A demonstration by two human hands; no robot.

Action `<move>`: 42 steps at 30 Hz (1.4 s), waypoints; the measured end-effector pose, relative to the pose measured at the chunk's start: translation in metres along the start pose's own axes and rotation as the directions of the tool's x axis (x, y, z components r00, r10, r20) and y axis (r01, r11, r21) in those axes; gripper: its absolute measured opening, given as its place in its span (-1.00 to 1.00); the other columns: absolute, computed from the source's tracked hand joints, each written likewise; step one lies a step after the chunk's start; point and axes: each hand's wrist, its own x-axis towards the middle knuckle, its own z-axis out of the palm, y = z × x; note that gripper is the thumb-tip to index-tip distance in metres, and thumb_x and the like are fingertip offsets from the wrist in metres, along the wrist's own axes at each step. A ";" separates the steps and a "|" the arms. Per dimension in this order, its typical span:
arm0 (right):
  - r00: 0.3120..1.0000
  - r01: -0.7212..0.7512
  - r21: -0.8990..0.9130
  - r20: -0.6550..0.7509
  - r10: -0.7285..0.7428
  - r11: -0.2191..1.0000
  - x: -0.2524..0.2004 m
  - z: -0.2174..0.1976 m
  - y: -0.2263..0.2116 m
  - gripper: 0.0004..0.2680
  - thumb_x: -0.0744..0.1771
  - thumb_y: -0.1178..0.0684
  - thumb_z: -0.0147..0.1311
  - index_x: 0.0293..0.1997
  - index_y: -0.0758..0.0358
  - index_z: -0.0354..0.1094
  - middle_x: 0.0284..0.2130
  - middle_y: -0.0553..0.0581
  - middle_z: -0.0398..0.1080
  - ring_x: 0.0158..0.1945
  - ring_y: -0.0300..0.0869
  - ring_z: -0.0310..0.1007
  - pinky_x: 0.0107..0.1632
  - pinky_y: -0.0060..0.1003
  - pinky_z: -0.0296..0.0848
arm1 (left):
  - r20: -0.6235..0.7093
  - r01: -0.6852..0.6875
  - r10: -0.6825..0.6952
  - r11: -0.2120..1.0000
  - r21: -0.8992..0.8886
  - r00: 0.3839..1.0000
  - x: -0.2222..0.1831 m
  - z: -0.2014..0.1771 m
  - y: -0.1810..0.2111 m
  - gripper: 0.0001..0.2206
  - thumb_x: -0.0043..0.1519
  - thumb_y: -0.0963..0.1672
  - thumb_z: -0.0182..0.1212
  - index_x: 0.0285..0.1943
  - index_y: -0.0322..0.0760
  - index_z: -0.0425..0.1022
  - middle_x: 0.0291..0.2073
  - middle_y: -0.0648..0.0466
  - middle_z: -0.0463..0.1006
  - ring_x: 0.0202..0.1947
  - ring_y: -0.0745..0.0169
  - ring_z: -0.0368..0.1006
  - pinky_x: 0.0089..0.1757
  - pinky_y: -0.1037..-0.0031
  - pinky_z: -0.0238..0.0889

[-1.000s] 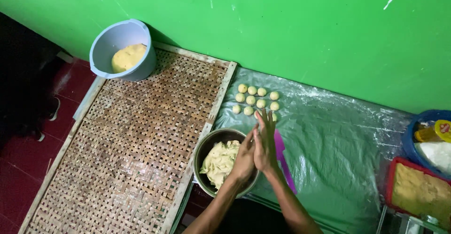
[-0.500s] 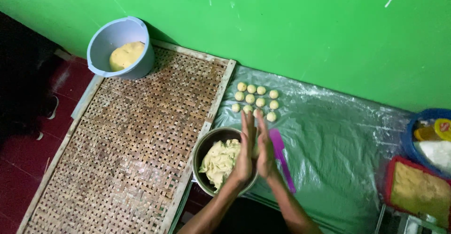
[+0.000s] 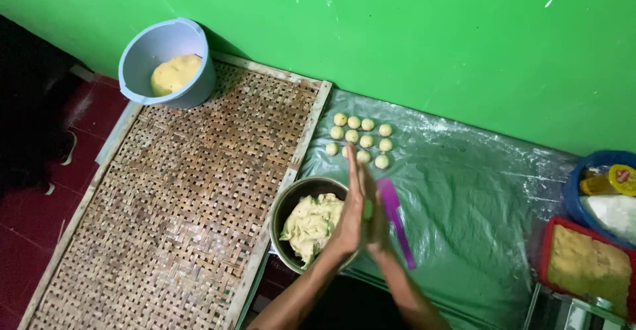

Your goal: The person is shaping portions of dough into small balls by hand in a production area.

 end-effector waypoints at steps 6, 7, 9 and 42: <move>0.990 0.008 -0.636 -0.105 -0.097 0.771 0.006 0.075 -0.003 -0.35 0.39 -0.40 -0.34 0.60 0.24 -0.34 0.49 0.26 -0.05 0.48 0.02 0.06 0.45 -0.08 0.07 | -0.006 0.234 -0.249 0.902 0.362 0.968 0.000 0.005 0.018 -0.34 0.41 -0.07 -0.32 0.56 -0.23 -0.67 0.54 -0.11 -0.73 0.54 -0.08 -0.78 0.37 -0.02 -0.74; 0.984 0.041 -0.792 -0.075 -0.164 0.610 0.017 0.084 -0.014 -0.33 0.37 -0.48 -0.43 0.59 0.19 -0.37 0.53 0.22 -0.18 0.56 0.01 -0.16 0.51 0.02 -0.17 | 0.084 0.205 -0.238 0.936 0.285 0.968 -0.010 0.011 0.021 -0.23 0.29 0.16 -0.46 0.54 -0.20 -0.72 0.53 -0.08 -0.78 0.56 -0.12 -0.74 0.37 -0.11 -0.63; 0.974 0.069 -0.908 -0.028 -0.225 0.413 0.021 0.067 -0.029 -0.30 0.35 -0.55 -0.52 0.57 0.14 -0.40 0.57 0.19 -0.32 0.64 0.00 -0.38 0.56 0.13 -0.40 | 0.175 0.177 -0.213 0.963 0.202 0.961 -0.018 0.018 0.023 -0.05 0.17 0.38 -0.61 0.52 -0.17 -0.77 0.52 -0.05 -0.84 0.57 -0.16 -0.70 0.36 -0.21 -0.52; 0.993 -0.076 -0.991 -0.066 -0.097 -0.112 -0.013 0.111 0.022 -0.36 0.41 -0.42 -0.57 0.56 0.30 -0.20 0.56 0.28 -0.33 0.59 0.09 -0.53 0.51 0.01 -0.53 | -0.156 0.094 -0.137 0.963 -0.254 0.978 -0.004 -0.013 -0.055 -0.41 0.47 0.09 -0.59 0.66 -0.16 -0.34 0.61 0.02 -0.35 0.57 0.01 -0.52 0.40 0.03 -0.62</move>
